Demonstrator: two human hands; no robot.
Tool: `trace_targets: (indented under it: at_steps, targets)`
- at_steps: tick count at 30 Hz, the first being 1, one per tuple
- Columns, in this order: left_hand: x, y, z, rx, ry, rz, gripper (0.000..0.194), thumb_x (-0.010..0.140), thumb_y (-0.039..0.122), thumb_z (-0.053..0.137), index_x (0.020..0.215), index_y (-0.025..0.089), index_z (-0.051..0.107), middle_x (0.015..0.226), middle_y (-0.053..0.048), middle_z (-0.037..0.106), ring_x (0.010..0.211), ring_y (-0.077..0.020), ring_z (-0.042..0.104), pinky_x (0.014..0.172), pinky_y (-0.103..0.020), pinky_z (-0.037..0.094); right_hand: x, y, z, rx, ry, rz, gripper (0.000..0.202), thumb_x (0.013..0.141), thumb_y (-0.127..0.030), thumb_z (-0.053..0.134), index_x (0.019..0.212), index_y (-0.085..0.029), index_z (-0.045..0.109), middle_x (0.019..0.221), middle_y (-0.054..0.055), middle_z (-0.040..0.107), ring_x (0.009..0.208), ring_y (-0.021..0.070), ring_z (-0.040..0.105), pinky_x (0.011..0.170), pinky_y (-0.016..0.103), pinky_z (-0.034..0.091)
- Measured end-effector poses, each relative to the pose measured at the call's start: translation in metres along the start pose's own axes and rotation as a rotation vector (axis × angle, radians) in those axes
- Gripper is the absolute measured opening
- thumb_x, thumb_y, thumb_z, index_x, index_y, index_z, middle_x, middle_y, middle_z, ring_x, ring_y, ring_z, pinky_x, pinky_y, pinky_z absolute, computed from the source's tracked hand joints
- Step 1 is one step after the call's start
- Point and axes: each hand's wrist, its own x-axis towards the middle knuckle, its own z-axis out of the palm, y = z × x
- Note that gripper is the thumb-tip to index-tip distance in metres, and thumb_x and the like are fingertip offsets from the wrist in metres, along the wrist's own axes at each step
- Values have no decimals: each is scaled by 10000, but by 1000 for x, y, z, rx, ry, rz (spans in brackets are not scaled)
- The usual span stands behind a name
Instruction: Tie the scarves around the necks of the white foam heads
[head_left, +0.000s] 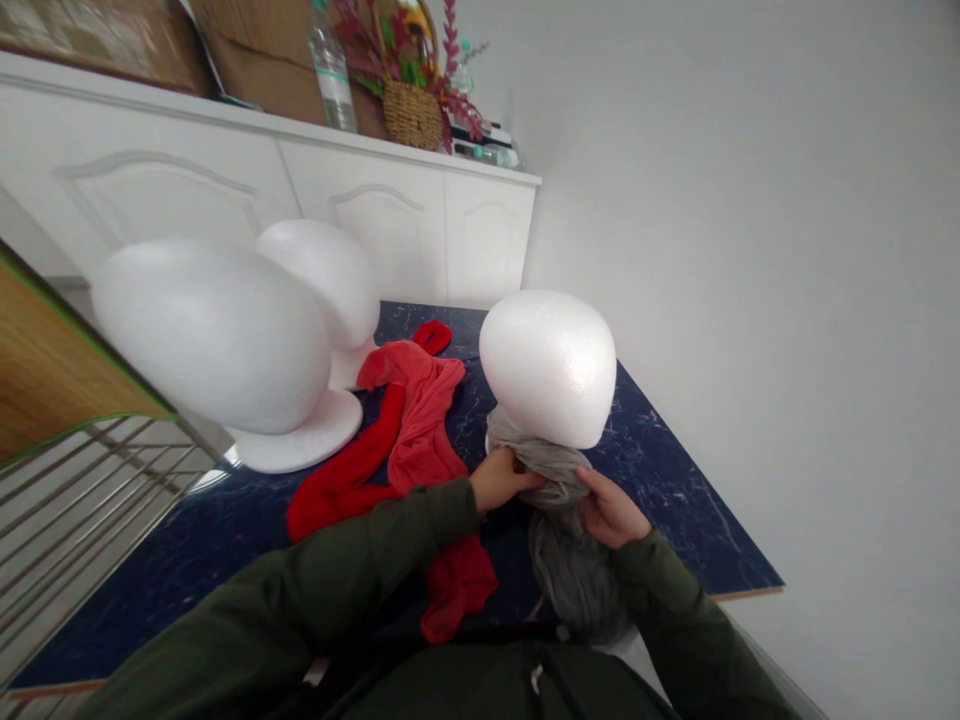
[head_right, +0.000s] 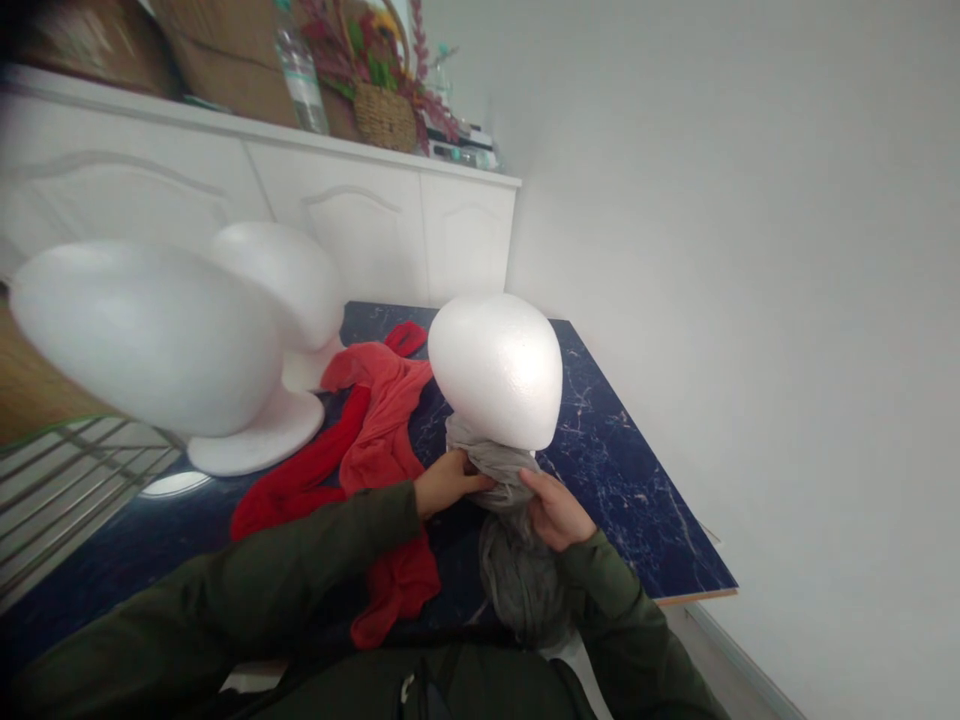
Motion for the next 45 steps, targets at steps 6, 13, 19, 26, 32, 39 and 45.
trace_targets:
  at_steps: [6, 13, 19, 26, 32, 39, 45]
  targets:
    - [0, 10, -6, -132, 55, -235, 175, 643, 160, 571, 807, 122, 621, 761, -23, 643, 697, -129, 561, 606, -226, 417, -8, -8, -25, -465, 134, -67, 296, 714, -360, 617, 950, -182, 632, 843, 41, 651, 800, 206, 584, 786, 364, 424]
    - [2, 16, -13, -624, -80, -446, 152, 711, 223, 441, 695, 127, 557, 544, 1, 540, 386, -51, 416, 328, -132, 204, -14, -12, -42, -728, 415, -241, 234, 681, -396, 634, 747, -173, 655, 785, 29, 627, 792, 187, 533, 779, 314, 398]
    - [5, 13, -34, -775, -91, -511, 146, 719, 207, 502, 669, 83, 562, 403, 20, 477, 271, -15, 290, 278, -113, 207, -12, -9, -32, -98, 293, -47, 225, 715, -324, 620, 886, -178, 617, 840, 26, 655, 759, 151, 589, 700, 281, 472]
    - [1, 14, -30, -648, -156, -168, 391, 568, 60, 599, 956, 112, 578, 884, -72, 663, 813, -174, 620, 764, -288, 474, -4, -9, -30, 143, 219, 37, 191, 688, -114, 540, 862, -154, 608, 835, 17, 671, 758, 135, 616, 744, 291, 485]
    - [-4, 4, -14, -441, -10, -223, 397, 595, 108, 607, 989, 145, 570, 823, -32, 654, 657, -115, 603, 605, -222, 471, 7, 1, -11, 238, 135, -60, 280, 633, -88, 460, 850, -185, 607, 848, -5, 667, 813, 153, 611, 811, 319, 470]
    - [-6, 9, -7, -362, -184, -16, 343, 582, 194, 720, 904, 137, 615, 864, -40, 647, 805, -119, 589, 780, -220, 442, 13, 8, 0, 231, 100, -11, 256, 636, -128, 461, 832, -190, 613, 801, -7, 663, 763, 155, 605, 782, 321, 471]
    - [1, 3, -23, -546, -88, -298, 160, 595, 133, 597, 753, 112, 594, 610, -10, 621, 491, -78, 550, 445, -159, 422, 4, 1, -18, -172, 233, -62, 130, 656, -204, 582, 781, -171, 591, 705, -18, 622, 649, 121, 561, 629, 254, 446]
